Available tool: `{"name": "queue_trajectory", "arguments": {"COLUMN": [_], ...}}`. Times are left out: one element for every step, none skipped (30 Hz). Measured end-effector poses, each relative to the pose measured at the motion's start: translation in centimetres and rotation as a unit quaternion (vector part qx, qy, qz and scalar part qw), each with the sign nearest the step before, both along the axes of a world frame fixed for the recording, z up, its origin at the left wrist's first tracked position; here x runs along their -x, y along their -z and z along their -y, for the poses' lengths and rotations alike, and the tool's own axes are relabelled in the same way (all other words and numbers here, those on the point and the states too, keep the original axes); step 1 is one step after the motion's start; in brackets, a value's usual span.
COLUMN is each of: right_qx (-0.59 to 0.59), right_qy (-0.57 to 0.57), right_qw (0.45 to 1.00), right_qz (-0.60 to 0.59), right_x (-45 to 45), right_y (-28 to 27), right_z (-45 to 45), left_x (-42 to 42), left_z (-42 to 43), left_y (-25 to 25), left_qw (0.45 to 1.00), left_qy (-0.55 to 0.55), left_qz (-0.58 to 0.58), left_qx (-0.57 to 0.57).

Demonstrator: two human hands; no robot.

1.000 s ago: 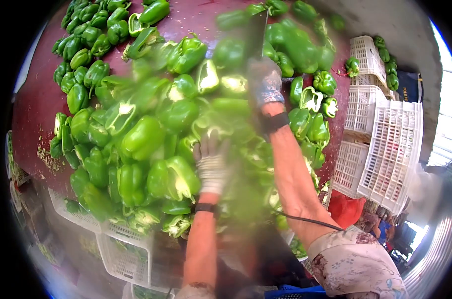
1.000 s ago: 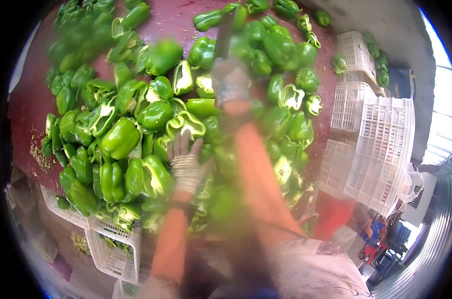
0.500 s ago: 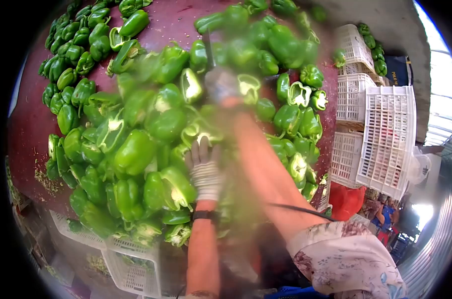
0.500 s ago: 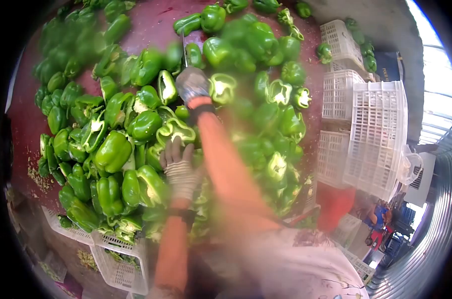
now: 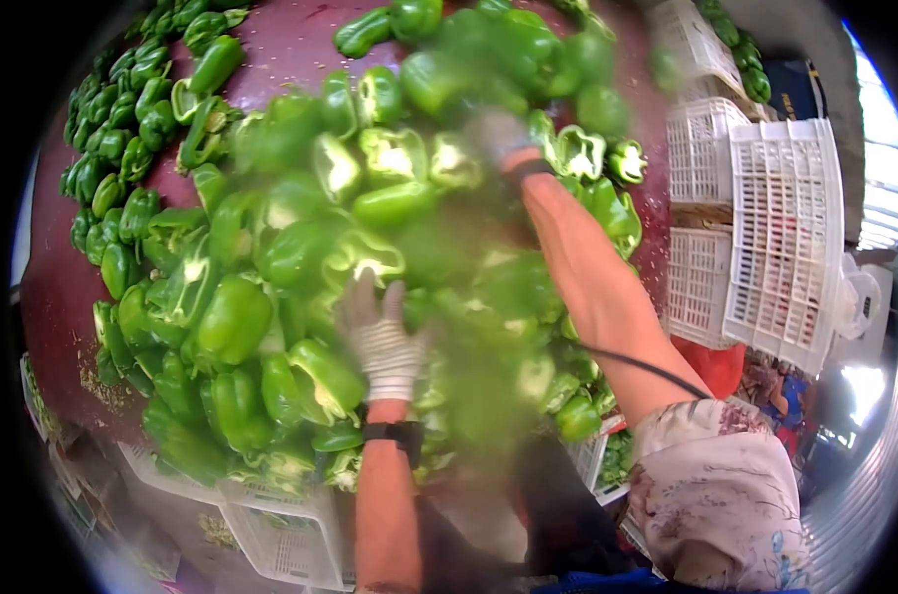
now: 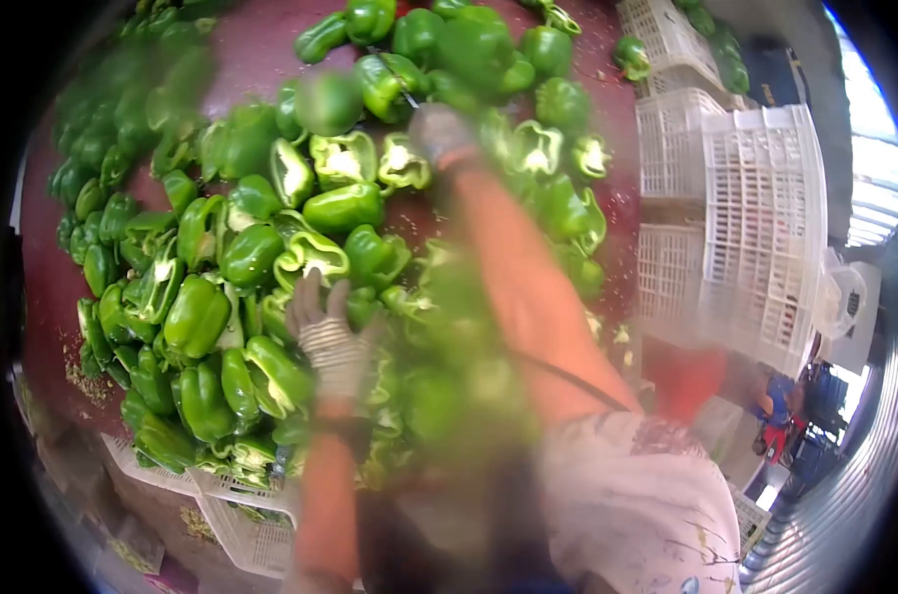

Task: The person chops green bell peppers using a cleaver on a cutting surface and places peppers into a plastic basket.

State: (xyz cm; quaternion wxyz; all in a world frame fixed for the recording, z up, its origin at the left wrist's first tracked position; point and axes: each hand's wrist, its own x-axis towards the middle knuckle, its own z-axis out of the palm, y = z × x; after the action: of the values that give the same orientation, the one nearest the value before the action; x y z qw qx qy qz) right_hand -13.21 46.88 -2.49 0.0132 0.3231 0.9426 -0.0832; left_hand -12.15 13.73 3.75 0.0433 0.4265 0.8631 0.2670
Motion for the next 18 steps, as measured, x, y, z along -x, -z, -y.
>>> {"name": "queue_trajectory", "arguments": {"right_qx": [0.008,-0.009,-0.027,-0.042,-0.073,-0.058,-0.044,0.002,0.047,0.078,0.098,0.119,0.139,0.123,0.107,0.093,-0.034,-0.014], "right_qy": [-0.035,-0.063,-0.092,-0.121,-0.13,-0.136,-0.139,-0.137,-0.132,-0.125,-0.123,-0.121,-0.117,-0.094,-0.069,-0.045,-0.075,-0.064], "right_qw": [0.999,0.998,0.995,0.99,0.987,0.984,0.98,0.981,0.981,0.987,0.987,0.985,0.98,0.988,0.992,0.992,0.996,0.995], "right_qz": [-0.006,-0.024,-0.041,-0.055,-0.059,-0.097,-0.136,-0.135,-0.134,-0.059,-0.011,0.036,0.08,0.028,-0.024,-0.07,-0.025,-0.075], "right_x": [0.4,-0.1,-1.2,-2.8,-4.8,-7.2,-9.6,-12.1,-14.2,-15.9,-17.5,-19.0,-20.1,-21.0,-21.9,-22.6,-22.6,-23.0], "right_y": [-0.1,0.5,1.5,2.9,4.0,3.5,3.0,1.6,-0.5,-2.2,-2.3,-2.2,-1.9,-2.4,-3.2,-4.4,-5.1,-5.1], "right_z": [-0.7,-0.4,0.9,2.5,3.9,5.1,6.2,6.9,7.9,8.3,8.2,7.9,7.8,8.4,9.6,11.0,12.1,11.8], "left_x": [0.4,0.4,0.3,0.0,-0.4,-1.1,-1.4,-1.3,-0.9,-0.7,-0.3,0.2,1.0,1.9,3.1,4.3,5.5,6.0], "left_z": [-0.2,-0.4,-0.4,-0.2,-0.1,-0.2,-0.6,-1.0,-1.1,-1.3,-2.4,-3.9,-6.1,-8.7,-12.0,-15.6,-19.5,-24.0], "left_y": [-0.5,-0.9,-1.2,-1.4,-1.9,-2.8,-3.8,-4.5,-5.0,-5.4,-7.1,-7.3,-7.1,-6.9,-6.7,-6.5,-7.2,-6.9], "left_qw": [1.0,1.0,1.0,1.0,0.999,0.998,0.997,0.997,0.998,0.998,0.998,0.999,0.998,0.996,0.996,0.987,0.982,0.976], "left_qy": [-0.002,-0.004,-0.006,-0.009,-0.025,-0.04,-0.051,-0.048,-0.043,-0.038,-0.039,-0.038,-0.034,-0.03,-0.025,-0.022,-0.003,0.017], "left_qz": [0.01,0.01,0.011,0.015,0.027,0.039,0.045,0.036,0.028,0.02,0.01,-0.018,-0.049,-0.08,-0.008,0.071,0.081,0.092], "left_qx": [0.012,0.016,0.02,0.026,0.03,0.034,0.038,0.038,0.042,0.046,0.045,0.023,-0.001,-0.025,-0.087,-0.145,-0.17,-0.194]}}
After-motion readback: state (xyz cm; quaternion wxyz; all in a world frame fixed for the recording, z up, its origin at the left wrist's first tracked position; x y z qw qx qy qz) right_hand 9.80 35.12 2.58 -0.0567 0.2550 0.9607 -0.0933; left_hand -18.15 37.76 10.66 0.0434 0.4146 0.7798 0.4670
